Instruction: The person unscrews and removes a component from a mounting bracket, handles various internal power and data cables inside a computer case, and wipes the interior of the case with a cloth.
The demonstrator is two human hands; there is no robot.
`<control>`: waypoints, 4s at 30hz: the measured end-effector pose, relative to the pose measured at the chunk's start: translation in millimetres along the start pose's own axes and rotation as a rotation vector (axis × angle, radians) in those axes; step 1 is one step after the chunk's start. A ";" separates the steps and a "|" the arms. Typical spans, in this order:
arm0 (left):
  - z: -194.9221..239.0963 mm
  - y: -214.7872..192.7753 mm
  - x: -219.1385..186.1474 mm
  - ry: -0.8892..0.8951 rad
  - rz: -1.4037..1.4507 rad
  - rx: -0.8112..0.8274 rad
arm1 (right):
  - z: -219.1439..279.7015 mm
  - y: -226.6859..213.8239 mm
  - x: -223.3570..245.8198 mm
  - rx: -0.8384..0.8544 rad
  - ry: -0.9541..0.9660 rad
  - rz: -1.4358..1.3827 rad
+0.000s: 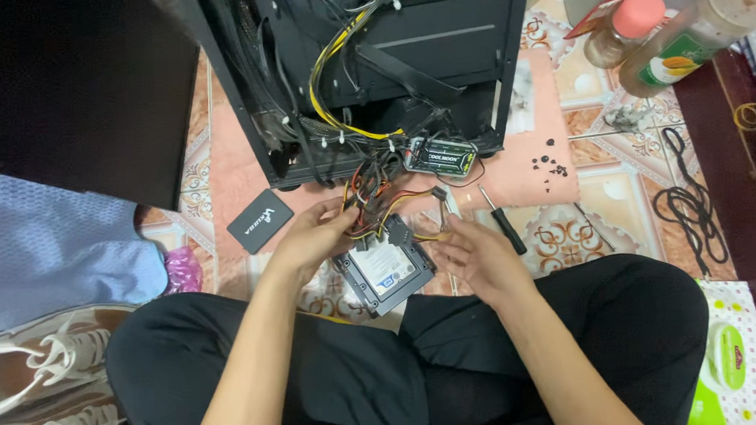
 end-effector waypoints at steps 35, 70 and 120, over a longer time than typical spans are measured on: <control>18.0 0.0 -12.7 -0.027 0.014 0.014 | 3.6 30.4 34.2 0.091 -0.460 0.468; 39.5 38.5 -8.4 -0.117 0.240 0.297 | 44.8 31.9 28.3 0.582 -0.394 0.437; 71.3 35.1 -41.6 -0.014 0.398 0.646 | 73.2 91.9 24.6 0.616 -0.421 0.119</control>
Point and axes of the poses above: each hand's wrist, its own z-axis away from the middle knuckle, its own y-axis out of the palm, x = y × z, the point moved 7 cm from there along -z, towards the middle knuckle, and after that the axes turned 4 degrees about y, right-handed, at the moved point
